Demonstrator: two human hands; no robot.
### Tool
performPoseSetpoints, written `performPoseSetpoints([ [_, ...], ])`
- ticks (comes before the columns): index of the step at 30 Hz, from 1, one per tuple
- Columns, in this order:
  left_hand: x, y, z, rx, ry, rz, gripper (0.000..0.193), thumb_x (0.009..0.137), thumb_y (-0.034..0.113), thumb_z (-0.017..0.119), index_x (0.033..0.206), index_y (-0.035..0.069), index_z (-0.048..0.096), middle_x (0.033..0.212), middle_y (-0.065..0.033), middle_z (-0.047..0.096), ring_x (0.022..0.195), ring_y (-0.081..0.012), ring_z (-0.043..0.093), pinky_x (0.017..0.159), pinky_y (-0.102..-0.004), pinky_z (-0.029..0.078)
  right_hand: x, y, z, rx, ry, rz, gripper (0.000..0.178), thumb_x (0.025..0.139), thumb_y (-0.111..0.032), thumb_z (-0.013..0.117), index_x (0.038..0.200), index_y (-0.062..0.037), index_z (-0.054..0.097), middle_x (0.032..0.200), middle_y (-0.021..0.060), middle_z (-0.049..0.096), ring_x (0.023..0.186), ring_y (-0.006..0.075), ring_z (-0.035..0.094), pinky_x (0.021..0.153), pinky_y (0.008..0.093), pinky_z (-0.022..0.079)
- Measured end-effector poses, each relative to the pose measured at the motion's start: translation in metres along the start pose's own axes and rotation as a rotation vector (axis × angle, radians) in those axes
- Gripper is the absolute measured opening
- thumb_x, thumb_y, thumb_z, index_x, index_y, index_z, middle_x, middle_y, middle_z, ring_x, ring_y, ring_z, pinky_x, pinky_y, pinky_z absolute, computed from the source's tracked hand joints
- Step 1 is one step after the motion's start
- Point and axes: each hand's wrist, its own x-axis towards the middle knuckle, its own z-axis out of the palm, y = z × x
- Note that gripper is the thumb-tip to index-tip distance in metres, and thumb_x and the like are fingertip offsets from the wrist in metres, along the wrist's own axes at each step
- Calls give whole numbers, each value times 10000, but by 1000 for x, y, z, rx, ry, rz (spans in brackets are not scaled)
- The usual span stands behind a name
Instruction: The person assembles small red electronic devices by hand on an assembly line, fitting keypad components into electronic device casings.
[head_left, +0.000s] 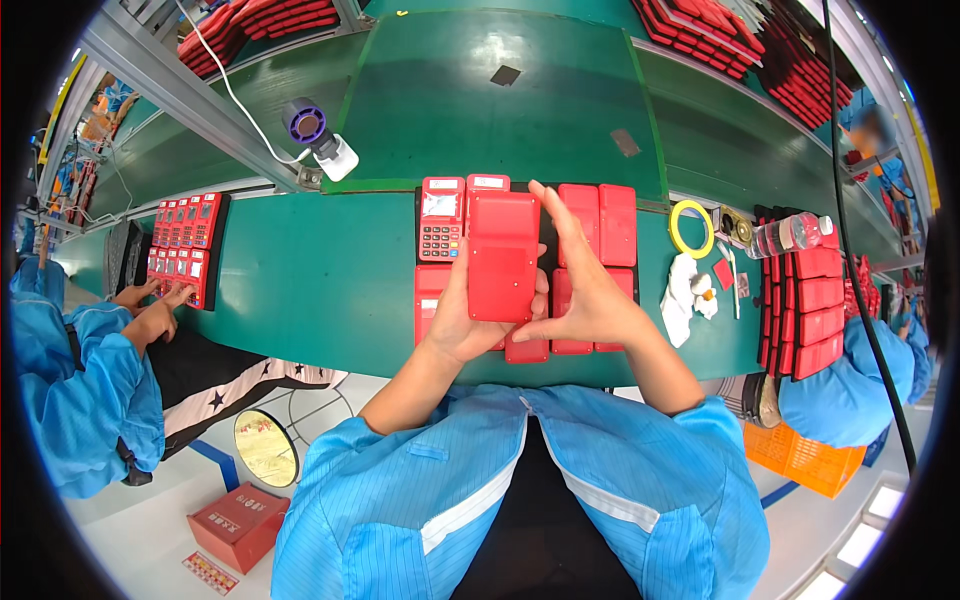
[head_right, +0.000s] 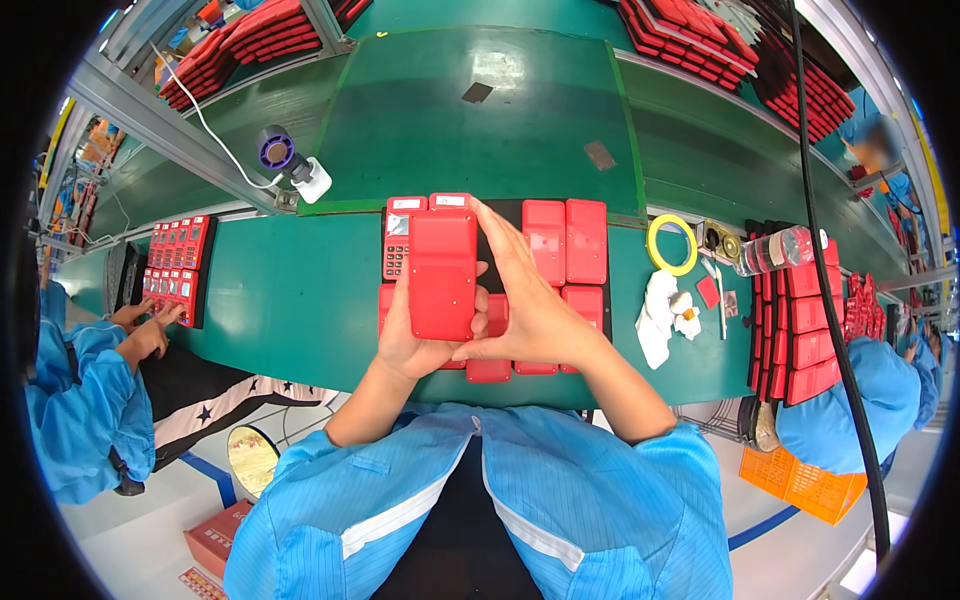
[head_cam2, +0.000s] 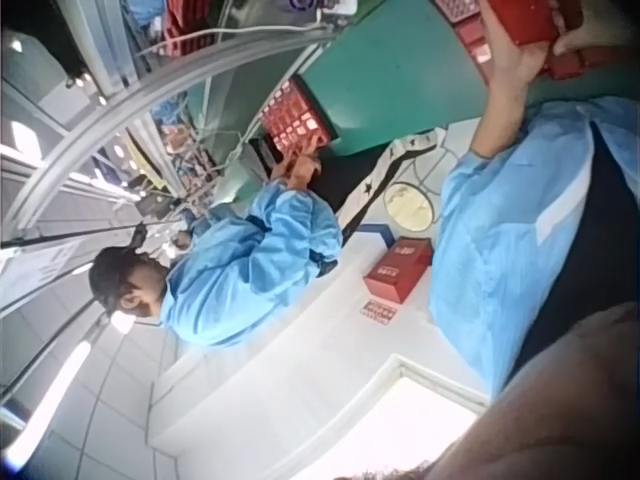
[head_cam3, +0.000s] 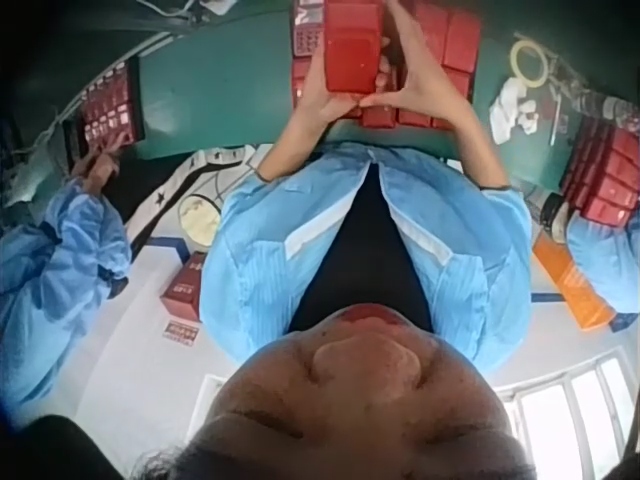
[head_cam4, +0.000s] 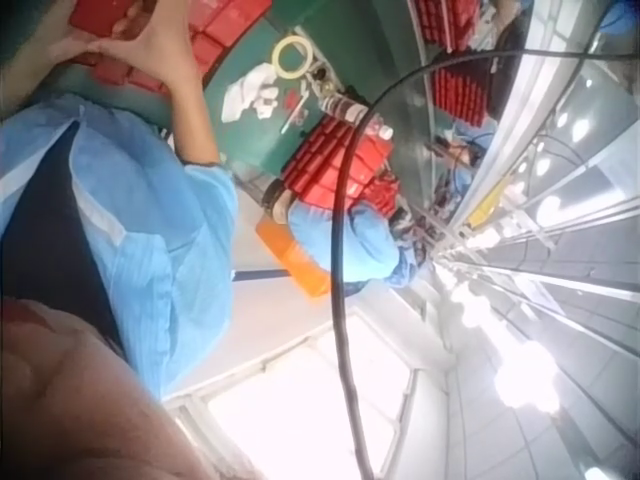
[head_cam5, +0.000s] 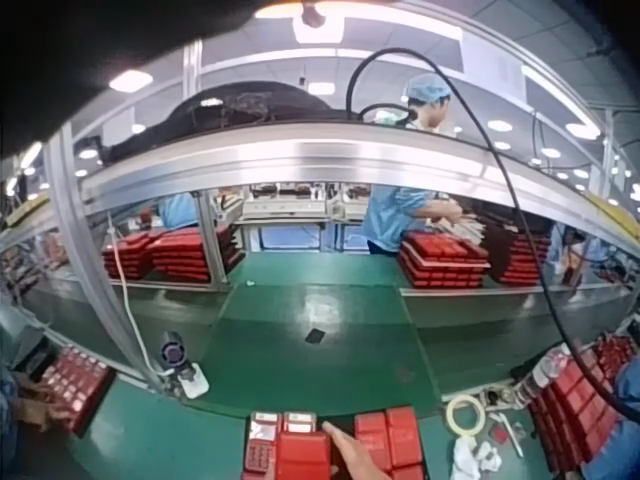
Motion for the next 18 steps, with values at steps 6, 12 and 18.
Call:
performPoseSetpoints([
  [6, -1, 1, -1, -2, 5, 63, 735, 1038, 627, 188, 1381, 42, 470, 1073, -174, 633, 864, -290, 642, 780, -410, 547, -18, -4, 19, 106, -46, 70, 1355, 621, -234, 943, 1599, -79, 18, 1642, 209, 93, 1507, 399, 171, 1196, 498, 273],
  [12, -1, 1, -8, -21, 28, 66, 718, 1047, 608, 166, 1383, 63, 491, 1156, -172, 637, 965, -298, 640, 836, -412, 545, -27, -11, 25, 44, 7, 82, 1180, 688, -190, 902, 1586, -70, 146, 1638, 211, 107, 1497, 411, 193, 1173, 490, 316],
  [18, 0, -5, 19, 216, 354, 130, 536, 1082, 454, 346, 1432, 55, 417, 1301, -120, 575, 1137, -239, 607, 964, -408, 517, -31, -14, 33, -46, 123, 124, 1020, 699, -161, 882, 1534, -42, 308, 1621, 173, 223, 1465, 360, 294, 1149, 456, 341],
])
